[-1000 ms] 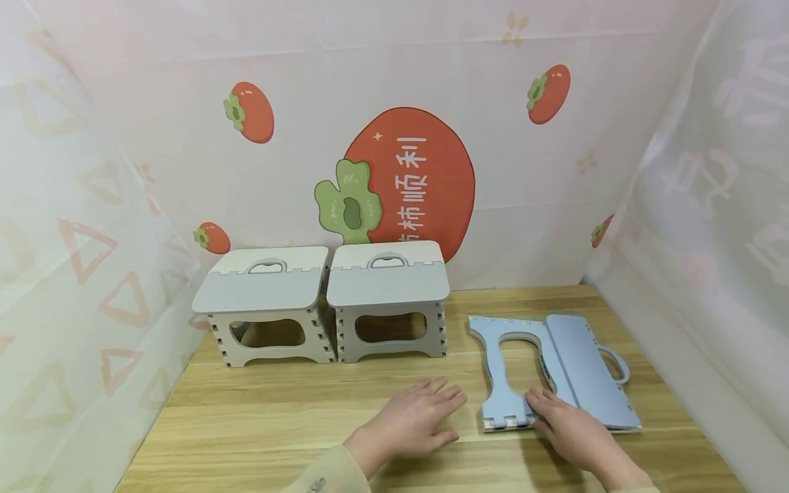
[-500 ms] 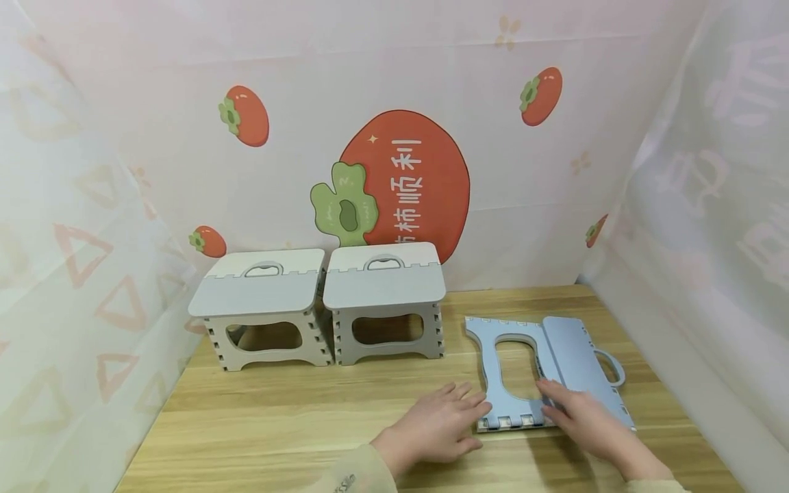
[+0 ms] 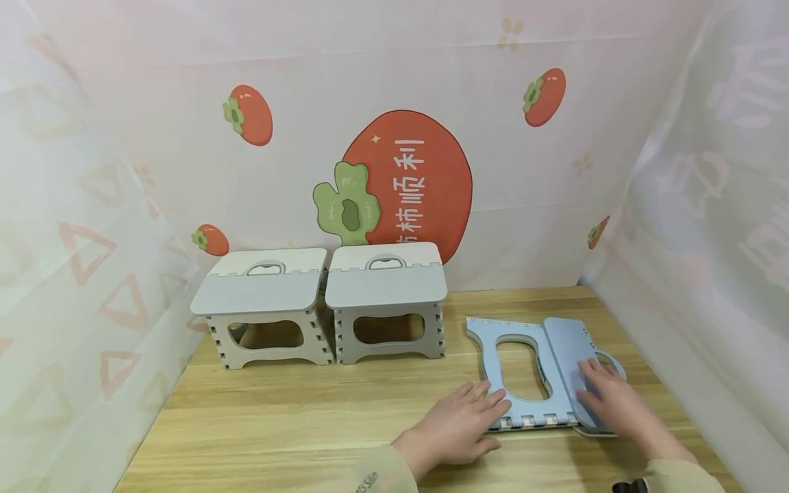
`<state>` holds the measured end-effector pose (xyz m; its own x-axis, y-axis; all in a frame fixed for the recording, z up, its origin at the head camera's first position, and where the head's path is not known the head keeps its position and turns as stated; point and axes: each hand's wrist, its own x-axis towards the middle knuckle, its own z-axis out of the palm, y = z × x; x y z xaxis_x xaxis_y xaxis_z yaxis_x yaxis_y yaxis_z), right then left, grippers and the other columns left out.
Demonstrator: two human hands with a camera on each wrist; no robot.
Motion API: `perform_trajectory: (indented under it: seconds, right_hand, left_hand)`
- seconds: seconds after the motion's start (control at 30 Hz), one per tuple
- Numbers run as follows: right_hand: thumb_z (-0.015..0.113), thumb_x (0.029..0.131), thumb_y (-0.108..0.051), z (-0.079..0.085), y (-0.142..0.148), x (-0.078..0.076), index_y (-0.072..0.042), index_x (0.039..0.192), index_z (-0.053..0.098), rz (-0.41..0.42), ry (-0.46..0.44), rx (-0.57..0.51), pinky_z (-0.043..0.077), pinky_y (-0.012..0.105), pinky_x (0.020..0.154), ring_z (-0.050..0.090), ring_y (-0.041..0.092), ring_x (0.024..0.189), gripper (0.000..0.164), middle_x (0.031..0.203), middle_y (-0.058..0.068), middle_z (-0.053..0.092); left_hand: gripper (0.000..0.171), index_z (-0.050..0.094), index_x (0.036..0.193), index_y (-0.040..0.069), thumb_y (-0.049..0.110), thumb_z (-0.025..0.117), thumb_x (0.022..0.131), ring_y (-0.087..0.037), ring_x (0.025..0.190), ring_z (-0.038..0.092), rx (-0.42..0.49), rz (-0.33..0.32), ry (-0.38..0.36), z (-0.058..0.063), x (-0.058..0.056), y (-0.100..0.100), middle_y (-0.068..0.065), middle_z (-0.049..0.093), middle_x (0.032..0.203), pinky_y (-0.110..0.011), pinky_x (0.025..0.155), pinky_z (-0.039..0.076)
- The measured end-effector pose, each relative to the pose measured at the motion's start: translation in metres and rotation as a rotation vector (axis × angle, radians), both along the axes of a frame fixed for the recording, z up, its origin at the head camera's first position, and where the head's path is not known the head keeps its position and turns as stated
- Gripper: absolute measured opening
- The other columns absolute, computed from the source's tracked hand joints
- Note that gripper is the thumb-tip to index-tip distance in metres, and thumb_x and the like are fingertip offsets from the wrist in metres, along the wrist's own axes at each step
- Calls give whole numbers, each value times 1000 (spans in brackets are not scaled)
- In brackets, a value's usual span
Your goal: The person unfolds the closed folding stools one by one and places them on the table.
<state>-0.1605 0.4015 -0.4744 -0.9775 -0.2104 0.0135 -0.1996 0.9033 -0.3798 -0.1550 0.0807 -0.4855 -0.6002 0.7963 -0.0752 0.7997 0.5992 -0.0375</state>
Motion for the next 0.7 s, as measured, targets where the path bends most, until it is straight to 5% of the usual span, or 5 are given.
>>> perform_trajectory:
  seconds: [0.37,0.7]
  right_hand:
    - [62,103,-34,-12,21,-10,25,146,25,-53,-97,-33,20,85,101,16,79,126,82,145,55,17]
    - [51,105,-48,-19,29,-15,26,149,11,-98,-204,-26,21,87,98,10,81,125,94,143,58,10]
  left_hand:
    - [68,22,163,36,63,41,103,-8,154,20,-37,1,-22,-8,4,10,18,20,167,-31,126,20]
    - [64,29,160,38,64,42,103,-5,153,22,-78,-5,-16,-19,6,8,19,23,166,-27,125,21]
